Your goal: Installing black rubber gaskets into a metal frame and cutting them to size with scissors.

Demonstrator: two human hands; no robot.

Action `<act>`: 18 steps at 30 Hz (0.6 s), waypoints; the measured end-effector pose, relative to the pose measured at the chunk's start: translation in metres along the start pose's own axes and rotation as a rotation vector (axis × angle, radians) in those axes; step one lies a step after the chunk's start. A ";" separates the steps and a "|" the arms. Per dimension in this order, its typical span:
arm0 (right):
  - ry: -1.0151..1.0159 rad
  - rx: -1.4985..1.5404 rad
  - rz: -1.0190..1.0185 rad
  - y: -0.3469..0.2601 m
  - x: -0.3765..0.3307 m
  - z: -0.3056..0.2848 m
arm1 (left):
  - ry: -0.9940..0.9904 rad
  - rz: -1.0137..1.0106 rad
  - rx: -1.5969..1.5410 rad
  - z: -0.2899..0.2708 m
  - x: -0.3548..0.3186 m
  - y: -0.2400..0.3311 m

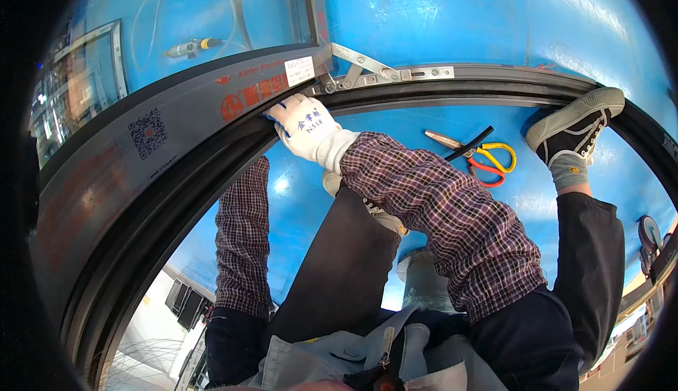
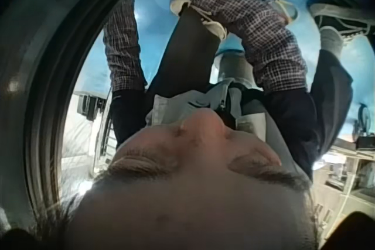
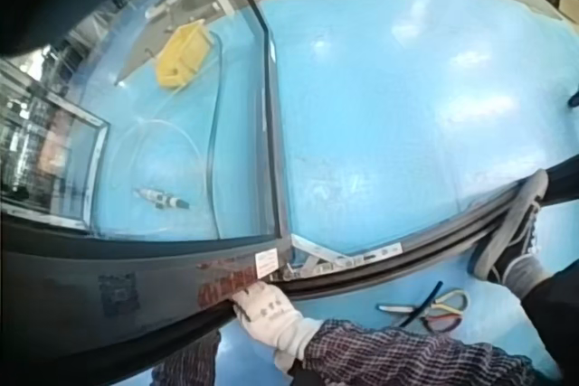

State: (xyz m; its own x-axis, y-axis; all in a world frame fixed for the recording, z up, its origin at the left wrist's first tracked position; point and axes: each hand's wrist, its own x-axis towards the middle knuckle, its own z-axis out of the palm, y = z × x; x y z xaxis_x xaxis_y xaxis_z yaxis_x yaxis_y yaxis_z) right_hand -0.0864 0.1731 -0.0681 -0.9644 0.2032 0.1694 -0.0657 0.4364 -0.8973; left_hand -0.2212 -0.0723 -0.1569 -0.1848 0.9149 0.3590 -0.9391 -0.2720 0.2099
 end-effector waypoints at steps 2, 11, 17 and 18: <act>0.015 0.030 -0.043 -0.001 -0.001 -0.006 | -0.013 0.013 0.020 0.000 -0.003 -0.002; -0.213 0.032 0.226 0.022 -0.055 -0.114 | -0.007 -0.104 -0.637 0.002 -0.009 -0.008; -0.119 0.159 0.137 0.000 -0.031 -0.054 | 0.024 -0.198 -1.081 0.002 -0.013 -0.004; -0.098 0.173 0.138 -0.007 -0.020 -0.045 | 0.032 -0.211 -1.157 0.003 -0.015 -0.003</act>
State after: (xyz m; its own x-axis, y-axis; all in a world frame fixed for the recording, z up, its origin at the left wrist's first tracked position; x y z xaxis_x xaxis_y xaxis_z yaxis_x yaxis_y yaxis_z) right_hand -0.0554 0.2058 -0.0469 -0.9870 0.1606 0.0072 0.0339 0.2520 -0.9671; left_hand -0.2143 -0.0865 -0.1603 0.0145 0.9210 0.3893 -0.6529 0.3036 -0.6940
